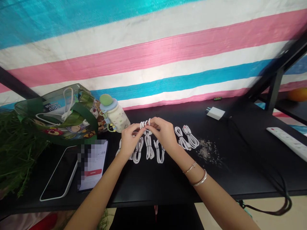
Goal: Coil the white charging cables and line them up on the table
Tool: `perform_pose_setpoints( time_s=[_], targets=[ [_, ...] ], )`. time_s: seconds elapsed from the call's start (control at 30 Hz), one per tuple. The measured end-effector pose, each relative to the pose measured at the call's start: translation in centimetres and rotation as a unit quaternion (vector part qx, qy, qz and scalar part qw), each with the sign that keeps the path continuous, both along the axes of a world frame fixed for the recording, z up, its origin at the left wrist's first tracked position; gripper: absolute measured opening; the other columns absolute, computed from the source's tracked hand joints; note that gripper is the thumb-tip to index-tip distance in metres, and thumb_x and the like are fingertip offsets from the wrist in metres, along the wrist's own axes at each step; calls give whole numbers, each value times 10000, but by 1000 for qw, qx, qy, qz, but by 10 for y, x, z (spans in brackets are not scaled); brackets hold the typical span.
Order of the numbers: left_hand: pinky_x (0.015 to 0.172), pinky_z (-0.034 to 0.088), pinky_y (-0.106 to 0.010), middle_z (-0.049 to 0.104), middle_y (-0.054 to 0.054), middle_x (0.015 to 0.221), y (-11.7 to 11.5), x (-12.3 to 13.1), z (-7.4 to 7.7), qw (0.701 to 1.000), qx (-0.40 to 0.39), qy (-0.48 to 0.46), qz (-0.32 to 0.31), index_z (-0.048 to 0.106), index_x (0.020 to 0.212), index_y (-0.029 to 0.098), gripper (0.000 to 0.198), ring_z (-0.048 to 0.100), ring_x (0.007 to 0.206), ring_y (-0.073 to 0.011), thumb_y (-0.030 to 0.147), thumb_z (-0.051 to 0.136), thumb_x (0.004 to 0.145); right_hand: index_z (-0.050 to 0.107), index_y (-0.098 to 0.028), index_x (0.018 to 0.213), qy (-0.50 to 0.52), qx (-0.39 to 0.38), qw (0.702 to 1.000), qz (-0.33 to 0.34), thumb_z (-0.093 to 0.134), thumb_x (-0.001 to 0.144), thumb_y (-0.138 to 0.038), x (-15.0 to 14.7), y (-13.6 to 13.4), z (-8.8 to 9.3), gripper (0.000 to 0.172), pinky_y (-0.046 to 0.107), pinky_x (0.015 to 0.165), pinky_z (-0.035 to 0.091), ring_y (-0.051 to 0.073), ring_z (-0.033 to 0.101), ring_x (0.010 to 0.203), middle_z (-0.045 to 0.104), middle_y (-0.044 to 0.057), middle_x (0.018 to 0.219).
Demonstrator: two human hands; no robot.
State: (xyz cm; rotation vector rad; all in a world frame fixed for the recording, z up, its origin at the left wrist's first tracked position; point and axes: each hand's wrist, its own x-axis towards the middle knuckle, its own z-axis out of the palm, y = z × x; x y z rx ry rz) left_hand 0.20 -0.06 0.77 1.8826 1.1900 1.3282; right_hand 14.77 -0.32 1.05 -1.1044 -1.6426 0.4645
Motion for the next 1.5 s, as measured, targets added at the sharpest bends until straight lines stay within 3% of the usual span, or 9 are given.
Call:
perform_pose_setpoints(
  time_s=[0.2,0.37,0.73,1.07,1.3,1.5],
  targets=[
    [533,468,-190,579,2,617,2,-1,1,1000,-5,-10,23,699,737,196,150,538,587,-117,289,598,798,656,-228,791,-67,33,997,5,469,900,-329,2,0,-1,239,278,637,504,176,648,667,706,51,777],
    [518,453,-179,565,9,613,2,-1,0,999,-12,-17,27,666,697,184,131,534,589,-114,266,608,780,654,-224,788,-81,58,995,4,495,890,-297,2,0,-3,203,271,604,501,179,659,664,711,48,763],
    [530,462,-175,559,18,628,-1,1,4,999,-31,-41,12,585,651,189,127,541,615,-115,243,597,765,604,-233,736,-35,46,998,24,532,856,-323,-1,0,-2,166,299,637,548,181,666,659,703,32,732],
    [664,510,-228,709,-33,790,-3,0,6,995,-52,-87,-8,507,781,203,97,629,683,-126,231,457,858,559,-218,768,58,-19,998,-20,571,816,-382,4,5,-2,171,321,691,566,186,692,694,691,37,732],
    [607,474,-193,674,-6,741,0,-1,6,991,-94,-90,-32,580,765,190,131,641,734,-139,295,532,827,624,-220,697,37,2,999,32,621,792,-390,-1,1,2,194,321,655,577,167,649,629,687,23,689],
    [583,468,-186,675,2,735,0,0,6,991,-100,-80,-46,669,816,186,136,624,725,-142,279,575,784,615,-225,674,25,10,999,29,621,794,-447,0,0,2,253,320,634,576,166,628,606,672,21,668]
  ],
)
